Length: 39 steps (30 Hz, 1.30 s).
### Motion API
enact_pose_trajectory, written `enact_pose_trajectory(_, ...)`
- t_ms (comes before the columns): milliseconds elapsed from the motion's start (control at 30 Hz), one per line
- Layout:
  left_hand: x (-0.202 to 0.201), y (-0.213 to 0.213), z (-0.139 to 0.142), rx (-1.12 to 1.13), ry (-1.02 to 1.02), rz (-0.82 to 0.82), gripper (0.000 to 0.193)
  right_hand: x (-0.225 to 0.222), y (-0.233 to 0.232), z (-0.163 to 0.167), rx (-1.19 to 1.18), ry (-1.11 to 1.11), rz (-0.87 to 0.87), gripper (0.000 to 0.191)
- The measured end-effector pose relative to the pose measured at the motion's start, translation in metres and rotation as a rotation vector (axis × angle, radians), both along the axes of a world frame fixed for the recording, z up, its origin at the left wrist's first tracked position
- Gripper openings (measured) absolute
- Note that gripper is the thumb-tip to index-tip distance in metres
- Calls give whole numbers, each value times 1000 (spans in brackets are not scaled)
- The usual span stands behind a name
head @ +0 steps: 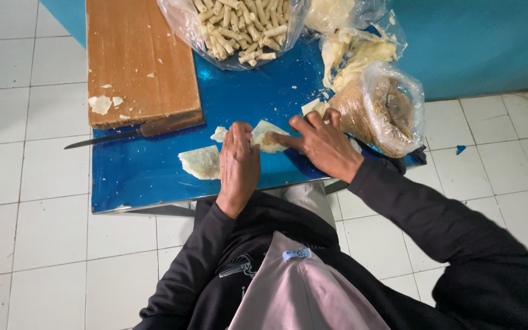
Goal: The person tears small pieces from a sheet of dough, rolls each piece between their palms into a short cylindrical stick, and places the finished stick into a plastic bag already filled with similar dough sticks. They repeat this tear-roll-place cycle throughout the episode, occasionally reaching into the bag.
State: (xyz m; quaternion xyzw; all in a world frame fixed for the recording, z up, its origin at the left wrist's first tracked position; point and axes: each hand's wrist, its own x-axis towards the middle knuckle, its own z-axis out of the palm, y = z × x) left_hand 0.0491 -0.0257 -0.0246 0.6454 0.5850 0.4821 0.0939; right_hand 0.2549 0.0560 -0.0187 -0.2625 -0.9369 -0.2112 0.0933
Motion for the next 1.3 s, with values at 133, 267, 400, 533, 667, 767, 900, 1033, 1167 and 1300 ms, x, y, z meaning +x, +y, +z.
enact_pose_trajectory(133, -1, 0, 0, -1, 24, 5, 42, 9, -2, -4, 110, -85, 57, 63)
enact_pose_trajectory(267, -1, -1, -1, 18, 25, -1, 42, 17, -1, 0, 221, -81, 132, 48)
enact_pose_trajectory(400, 0, 0, -2, 5, -12, -8, 41, 9, 2, 11, -144, 146, 55, 16)
enact_pose_trajectory(533, 1, 0, -1, 11, -15, 1, 42, -25, 14, 13, -366, 145, -124, 14)
enact_pose_trajectory(667, 1, 1, 0, -1, -22, -4, 42, -50, 18, 6, -124, 169, -45, 5)
enact_pose_trajectory(767, 1, 0, 0, -26, -46, -1, 42, -55, 11, 3, 81, 69, -30, 4)
enact_pose_trajectory(900, 2, -1, 0, 5, -53, -1, 40, -36, 6, 8, -4, 104, -161, 6)
enact_pose_trajectory(1033, 0, -1, 1, 38, -32, 5, 40, -1, -7, 3, -274, 173, -237, 46)
enact_pose_trajectory(1167, 0, -1, 1, 32, -49, -8, 38, 4, -31, -17, -191, 156, -177, 71)
enact_pose_trajectory(1300, 1, -1, 1, 64, -23, -4, 38, 1, -47, -17, 236, -148, -130, 67)
